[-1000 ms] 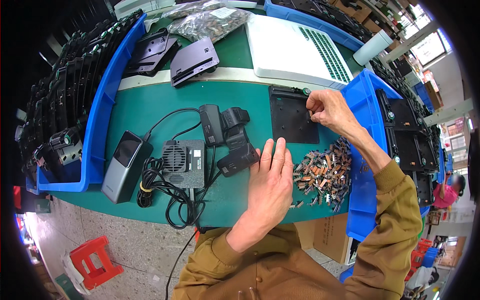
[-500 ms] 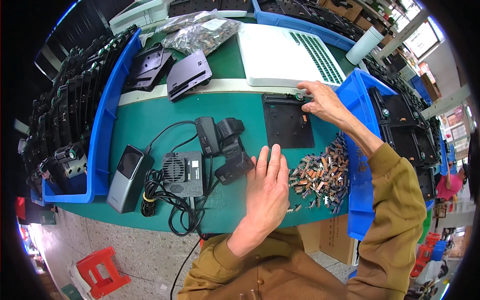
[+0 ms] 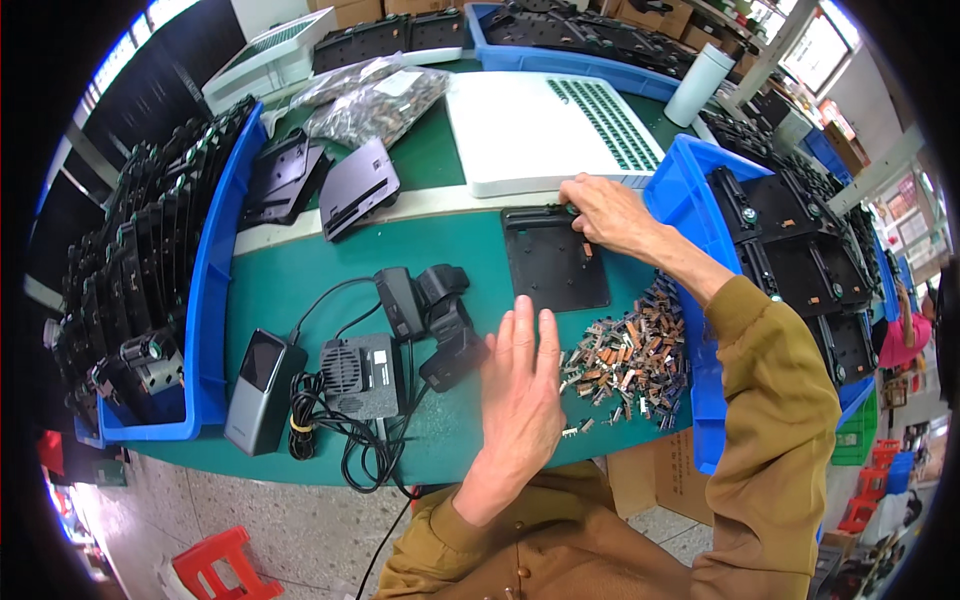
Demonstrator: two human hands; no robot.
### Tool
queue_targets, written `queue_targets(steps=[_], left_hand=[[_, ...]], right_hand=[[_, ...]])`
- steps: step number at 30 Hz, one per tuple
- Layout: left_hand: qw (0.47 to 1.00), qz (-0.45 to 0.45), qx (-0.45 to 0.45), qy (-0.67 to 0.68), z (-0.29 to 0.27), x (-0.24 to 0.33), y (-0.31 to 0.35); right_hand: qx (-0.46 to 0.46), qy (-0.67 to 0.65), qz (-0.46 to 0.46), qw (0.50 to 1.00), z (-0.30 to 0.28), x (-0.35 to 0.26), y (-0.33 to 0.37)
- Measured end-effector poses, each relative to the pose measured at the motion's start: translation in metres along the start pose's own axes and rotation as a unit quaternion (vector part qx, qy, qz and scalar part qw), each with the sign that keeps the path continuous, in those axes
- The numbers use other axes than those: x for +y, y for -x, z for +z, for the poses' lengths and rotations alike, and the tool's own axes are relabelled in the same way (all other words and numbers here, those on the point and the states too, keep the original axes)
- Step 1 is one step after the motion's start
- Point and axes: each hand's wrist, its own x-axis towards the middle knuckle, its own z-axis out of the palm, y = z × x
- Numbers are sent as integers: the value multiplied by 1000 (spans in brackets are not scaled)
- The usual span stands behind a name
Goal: The person assembles small components into black plastic casings by hand at a factory workstation.
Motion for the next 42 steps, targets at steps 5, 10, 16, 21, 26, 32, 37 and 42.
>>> queue_targets(steps=[5,10,16,21,26,32,37,42], left_hand=[[997,-43,26,60,-7,7,-3],[997,-26,38,56,-4,4,1],[999,-18,25,40,-1,6,2],[999,-18,18,20,-2,3,4],[1000,-7,2,4,-1,4,5],[1000,-3,-6,-12,0,2,5],[1000,-1,-1,-19,1,0,6],[1000,-2,-6,-19,1,4,6]], right_hand=[[-100,112,62,987,-32,-31,-11],[53,158,47,985,-57,-34,6],[87,179,136,970,-158,-37,77],[69,189,280,939,-234,-23,173],[123,283,350,885,-279,8,288],[31,268,512,816,-291,40,359],[79,301,508,803,-295,61,387],[22,280,591,756,-281,74,393]])
